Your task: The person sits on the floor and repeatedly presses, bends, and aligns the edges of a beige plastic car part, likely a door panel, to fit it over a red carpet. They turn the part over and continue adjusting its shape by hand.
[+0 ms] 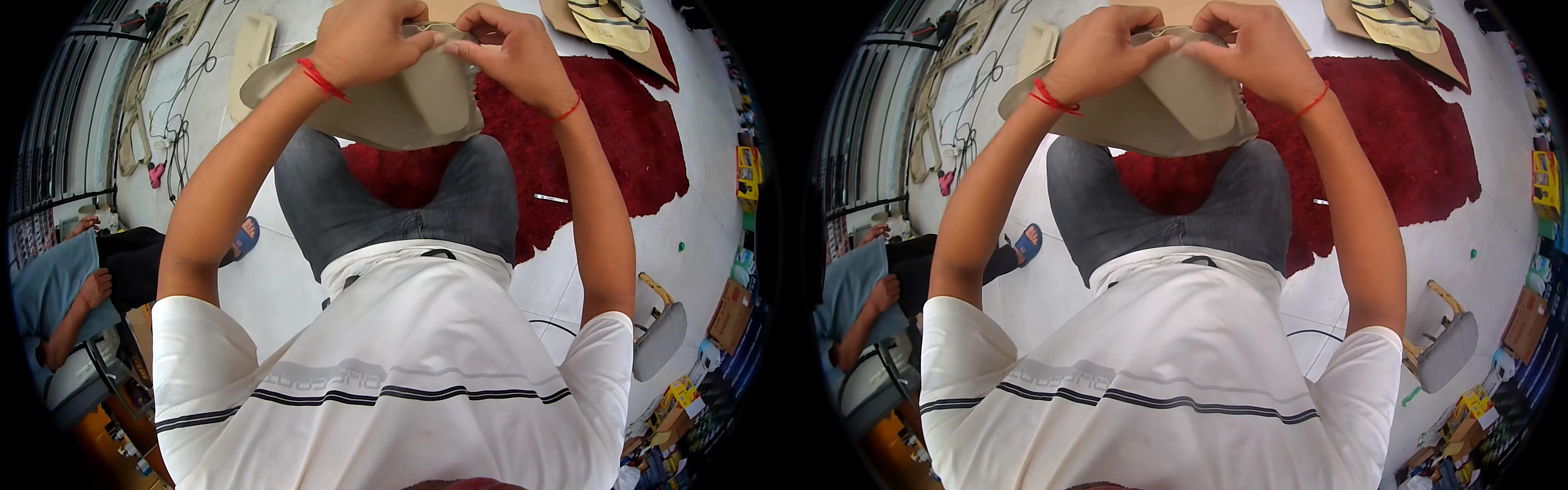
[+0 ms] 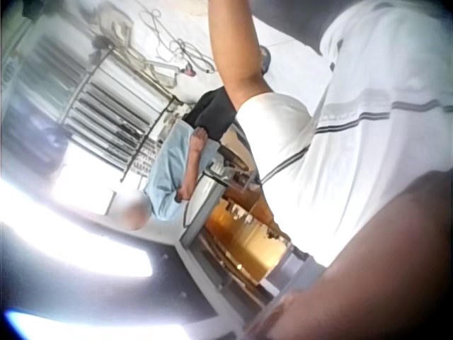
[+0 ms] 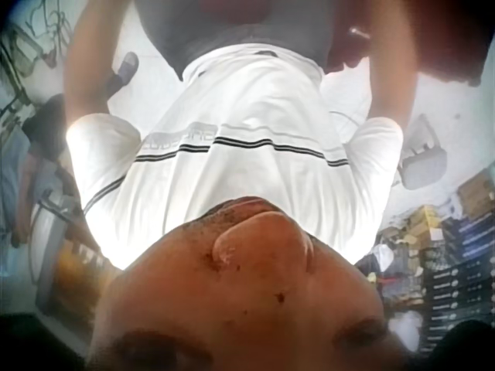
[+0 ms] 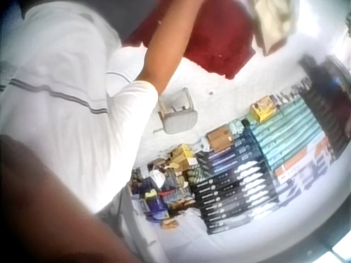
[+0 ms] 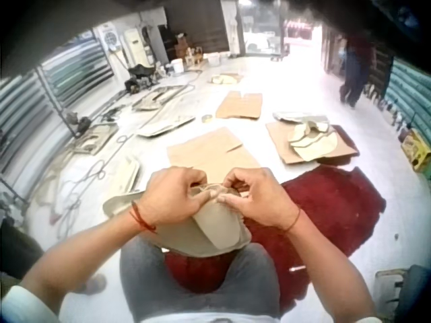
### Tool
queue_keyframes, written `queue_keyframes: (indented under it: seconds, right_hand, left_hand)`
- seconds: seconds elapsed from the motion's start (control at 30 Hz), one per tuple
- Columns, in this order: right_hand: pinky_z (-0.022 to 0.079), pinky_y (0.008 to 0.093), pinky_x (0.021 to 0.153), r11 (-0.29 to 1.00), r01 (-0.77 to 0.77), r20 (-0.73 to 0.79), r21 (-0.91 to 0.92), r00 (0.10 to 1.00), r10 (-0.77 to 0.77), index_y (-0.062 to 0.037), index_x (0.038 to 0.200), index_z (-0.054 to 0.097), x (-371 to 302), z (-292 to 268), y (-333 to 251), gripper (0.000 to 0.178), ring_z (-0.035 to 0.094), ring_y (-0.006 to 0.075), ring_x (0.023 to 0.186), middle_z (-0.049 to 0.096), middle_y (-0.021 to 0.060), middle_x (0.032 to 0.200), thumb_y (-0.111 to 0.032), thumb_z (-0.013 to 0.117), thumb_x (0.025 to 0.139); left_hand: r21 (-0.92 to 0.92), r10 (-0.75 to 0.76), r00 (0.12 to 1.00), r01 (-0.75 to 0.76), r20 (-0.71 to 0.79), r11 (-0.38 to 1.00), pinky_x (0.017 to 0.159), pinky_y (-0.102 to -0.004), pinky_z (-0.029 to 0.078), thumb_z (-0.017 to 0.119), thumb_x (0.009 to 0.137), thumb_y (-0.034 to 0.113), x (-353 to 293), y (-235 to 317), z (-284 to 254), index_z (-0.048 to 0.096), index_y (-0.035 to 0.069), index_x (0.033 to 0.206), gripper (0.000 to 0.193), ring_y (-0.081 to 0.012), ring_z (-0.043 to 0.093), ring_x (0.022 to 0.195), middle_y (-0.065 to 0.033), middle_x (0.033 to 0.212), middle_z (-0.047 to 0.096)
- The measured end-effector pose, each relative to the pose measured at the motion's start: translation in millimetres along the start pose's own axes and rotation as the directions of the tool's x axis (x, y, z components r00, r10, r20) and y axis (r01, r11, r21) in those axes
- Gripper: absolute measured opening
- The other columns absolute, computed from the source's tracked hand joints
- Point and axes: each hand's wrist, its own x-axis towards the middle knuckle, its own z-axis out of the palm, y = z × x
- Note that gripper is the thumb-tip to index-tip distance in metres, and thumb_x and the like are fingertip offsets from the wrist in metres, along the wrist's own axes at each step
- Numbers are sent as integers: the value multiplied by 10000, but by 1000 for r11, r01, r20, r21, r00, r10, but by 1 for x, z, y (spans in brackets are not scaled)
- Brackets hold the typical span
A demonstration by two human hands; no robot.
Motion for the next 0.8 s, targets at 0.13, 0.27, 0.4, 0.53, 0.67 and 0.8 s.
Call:
queue_keyframes:
  seconds: [0.13,0.27,0.4,0.53,0.67,0.8]
  right_hand:
    - [526,273,608,999,-17,-48,-51,999,14,28,881,679,1,4,5,132,631,102,659,692,79,738,-66,771,866]
    - [498,272,578,991,-116,-27,-67,993,114,22,862,661,1,4,2,130,622,102,644,678,79,713,-63,759,867]
    - [478,276,561,996,-2,-89,-94,996,-6,22,849,650,0,8,2,139,601,97,621,657,87,675,-67,756,860]
    - [494,278,578,993,-14,-27,-116,1000,11,35,833,655,5,2,-5,133,609,98,632,666,86,683,-60,745,856]
    - [529,265,635,987,-161,21,-7,987,161,47,858,682,9,0,-5,107,632,96,686,704,69,748,-50,728,867]
    - [548,257,684,992,-90,-14,91,996,92,44,896,714,5,3,-3,98,646,96,736,721,57,795,-51,728,880]
  left_hand:
    - [-16,81,996,-82,-33,997,707,-482,537,770,786,344,-1,-5,2,721,62,874,299,-397,692,800,-194,804,708]
    - [30,42,998,-44,44,999,714,-478,540,805,730,347,2,2,-7,719,62,862,325,-397,697,806,-200,810,710]
    - [43,-40,997,37,69,998,725,-471,546,805,725,341,4,3,-4,717,55,857,326,-394,701,814,-197,822,717]
    - [-8,-58,995,59,86,998,730,-469,547,813,740,348,6,0,-3,734,62,879,327,-390,705,826,-199,833,721]
    - [-3,-17,1000,17,25,1000,741,-468,547,812,761,352,-1,9,-3,746,73,911,324,-388,707,843,-195,852,728]
    - [-29,-66,994,69,84,997,758,-467,551,813,772,374,2,12,-10,751,74,946,352,-390,707,857,-185,867,735]
